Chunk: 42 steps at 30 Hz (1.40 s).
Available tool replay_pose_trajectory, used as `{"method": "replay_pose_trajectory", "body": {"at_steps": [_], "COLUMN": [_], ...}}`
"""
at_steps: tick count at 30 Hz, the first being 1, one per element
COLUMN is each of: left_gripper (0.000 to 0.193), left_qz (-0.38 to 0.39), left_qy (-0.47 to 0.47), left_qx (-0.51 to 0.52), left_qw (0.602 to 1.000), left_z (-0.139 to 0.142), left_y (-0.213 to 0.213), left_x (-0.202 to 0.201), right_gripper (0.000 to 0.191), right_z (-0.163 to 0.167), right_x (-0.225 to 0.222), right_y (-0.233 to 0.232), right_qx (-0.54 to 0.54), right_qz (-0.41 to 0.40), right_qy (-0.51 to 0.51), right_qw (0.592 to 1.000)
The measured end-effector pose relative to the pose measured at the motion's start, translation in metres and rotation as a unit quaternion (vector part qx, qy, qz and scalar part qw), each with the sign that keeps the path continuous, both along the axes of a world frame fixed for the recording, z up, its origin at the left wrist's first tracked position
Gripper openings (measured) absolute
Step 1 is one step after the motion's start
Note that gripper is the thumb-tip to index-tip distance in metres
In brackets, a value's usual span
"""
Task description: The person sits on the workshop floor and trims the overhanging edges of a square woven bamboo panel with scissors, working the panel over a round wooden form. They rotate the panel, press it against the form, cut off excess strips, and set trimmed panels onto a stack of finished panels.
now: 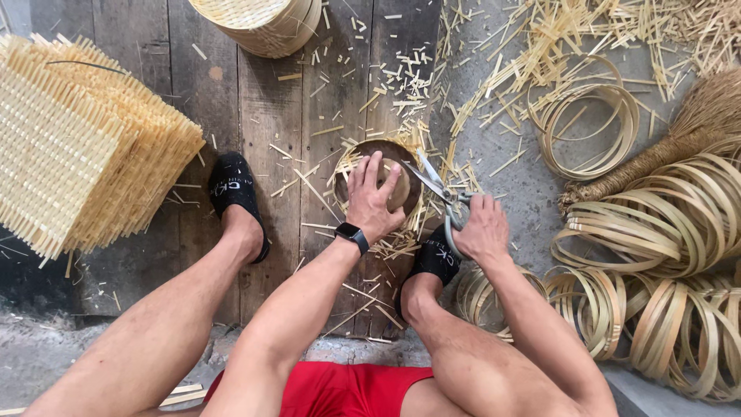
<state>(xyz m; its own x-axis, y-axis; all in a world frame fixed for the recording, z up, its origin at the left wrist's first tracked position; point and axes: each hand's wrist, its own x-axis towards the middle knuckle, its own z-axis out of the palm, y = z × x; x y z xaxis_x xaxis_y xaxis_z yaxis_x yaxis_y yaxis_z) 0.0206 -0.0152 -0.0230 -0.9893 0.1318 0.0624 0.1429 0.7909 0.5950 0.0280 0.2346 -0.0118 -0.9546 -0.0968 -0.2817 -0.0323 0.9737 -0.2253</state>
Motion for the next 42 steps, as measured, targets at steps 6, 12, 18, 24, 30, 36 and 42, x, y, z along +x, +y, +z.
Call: {"method": "replay_pose_trajectory", "body": {"at_steps": [6,12,18,24,30,36,42], "left_gripper": [0.086,0.083,0.084,0.086,0.084,0.084,0.091], "left_qz": [0.013,-0.014,-0.032,-0.060,-0.095,-0.142,-0.161], "left_qy": [-0.026,-0.031,-0.013,-0.001,-0.043,-0.067,-0.050], "left_qx": [0.002,-0.028,-0.039,-0.046,-0.051,-0.039,-0.058], "left_qw": [1.000,0.999,0.999,0.997,0.993,0.987,0.984], "left_z": [0.004,0.013,0.018,0.021,0.032,0.035,0.051], "left_y": [0.003,0.016,0.034,0.044,0.042,0.032,0.020], "left_x": [0.001,-0.002,-0.004,-0.006,-0.012,-0.019,-0.017], "right_gripper": [0.061,0.052,0.038,0.041,0.021,0.035,0.021], "right_z": [0.002,-0.003,-0.028,-0.027,-0.040,-0.035,-0.033], "right_x": [0.000,0.005,0.008,-0.009,-0.023,-0.028,-0.042], "right_y": [0.002,0.007,0.036,0.052,0.060,0.075,0.046], "right_qx": [-0.003,-0.025,0.000,0.051,0.096,-0.006,-0.001], "right_qz": [0.004,-0.010,-0.015,0.035,0.063,0.073,0.075], "right_qy": [0.044,0.100,0.086,0.100,0.033,0.143,0.138], "right_qw": [0.999,0.995,0.996,0.993,0.993,0.987,0.988]}}
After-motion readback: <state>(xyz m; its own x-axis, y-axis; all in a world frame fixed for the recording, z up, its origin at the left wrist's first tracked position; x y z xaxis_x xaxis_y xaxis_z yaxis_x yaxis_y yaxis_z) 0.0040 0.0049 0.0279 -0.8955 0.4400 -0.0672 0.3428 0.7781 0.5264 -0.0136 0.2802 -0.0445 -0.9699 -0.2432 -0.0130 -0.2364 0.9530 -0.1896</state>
